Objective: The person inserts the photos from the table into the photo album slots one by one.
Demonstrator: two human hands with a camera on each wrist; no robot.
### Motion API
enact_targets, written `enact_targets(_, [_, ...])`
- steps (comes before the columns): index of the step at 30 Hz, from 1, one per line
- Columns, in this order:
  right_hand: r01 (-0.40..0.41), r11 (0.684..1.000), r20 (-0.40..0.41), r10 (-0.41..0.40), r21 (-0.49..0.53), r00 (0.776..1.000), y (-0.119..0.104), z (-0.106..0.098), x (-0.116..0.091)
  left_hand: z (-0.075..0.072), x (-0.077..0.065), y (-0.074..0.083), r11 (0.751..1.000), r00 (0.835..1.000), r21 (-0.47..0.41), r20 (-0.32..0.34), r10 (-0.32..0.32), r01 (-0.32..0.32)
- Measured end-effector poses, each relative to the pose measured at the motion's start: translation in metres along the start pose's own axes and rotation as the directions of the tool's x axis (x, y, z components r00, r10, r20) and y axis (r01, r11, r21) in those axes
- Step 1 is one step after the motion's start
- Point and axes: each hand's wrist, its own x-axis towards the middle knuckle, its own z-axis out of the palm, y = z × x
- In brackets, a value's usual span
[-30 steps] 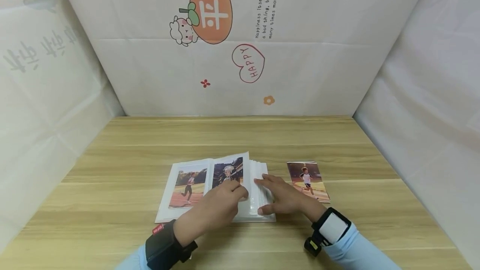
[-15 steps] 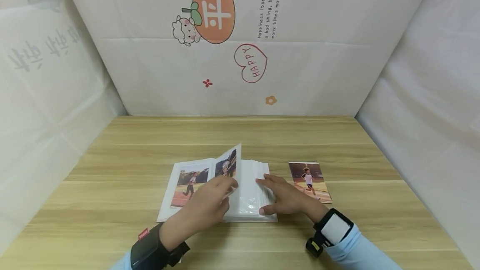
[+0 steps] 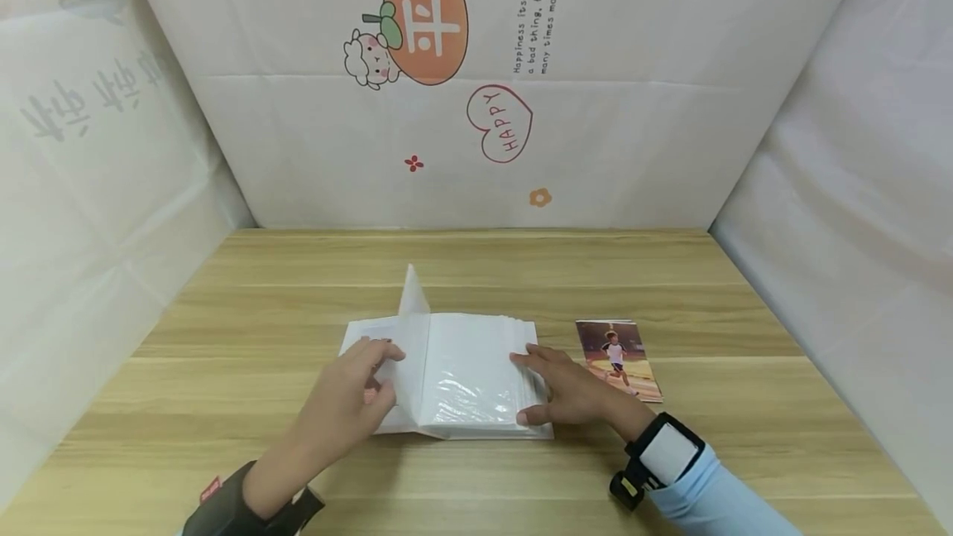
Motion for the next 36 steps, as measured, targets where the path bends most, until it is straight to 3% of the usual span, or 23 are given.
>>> enact_targets(7, [-0.007, 1.000, -0.007, 0.007, 0.001, 1.000, 0.000, -0.001, -0.001, -0.012, -0.012, -0.014, 0.989, 0.989, 0.008, 0.021, -0.149, 0.148])
enact_targets(13, [-0.001, 1.000, -0.004, 0.001, 0.003, 1.000, 0.001, -0.001, -0.002, -0.018, -0.021, -0.025, 0.950, 0.947, 0.029, 0.075, -0.313, 0.311])
enact_targets(17, [-0.006, 1.000, -0.002, 0.006, 0.008, 1.000, 0.001, -0.001, -0.001, -0.020, -0.025, -0.034, 0.927, 0.919, 0.091, 0.129, -0.373, 0.364])
enact_targets(25, [-0.013, 1.000, -0.008, 0.013, 0.005, 1.000, 0.000, 0.000, -0.001, -0.019, -0.029, -0.047, 0.893, 0.861, 0.180, 0.241, -0.447, 0.413])
enact_targets(32, [-0.020, 1.000, -0.003, 0.020, 0.008, 1.000, -0.003, 0.001, 0.000, -0.013, -0.034, -0.057, 0.875, 0.802, 0.224, 0.353, -0.483, 0.429])
enact_targets(36, [-0.027, 1.000, 0.002, 0.027, 0.006, 1.000, -0.004, 0.001, 0.000, -0.010, -0.036, -0.061, 0.876, 0.803, 0.253, 0.354, -0.479, 0.411])
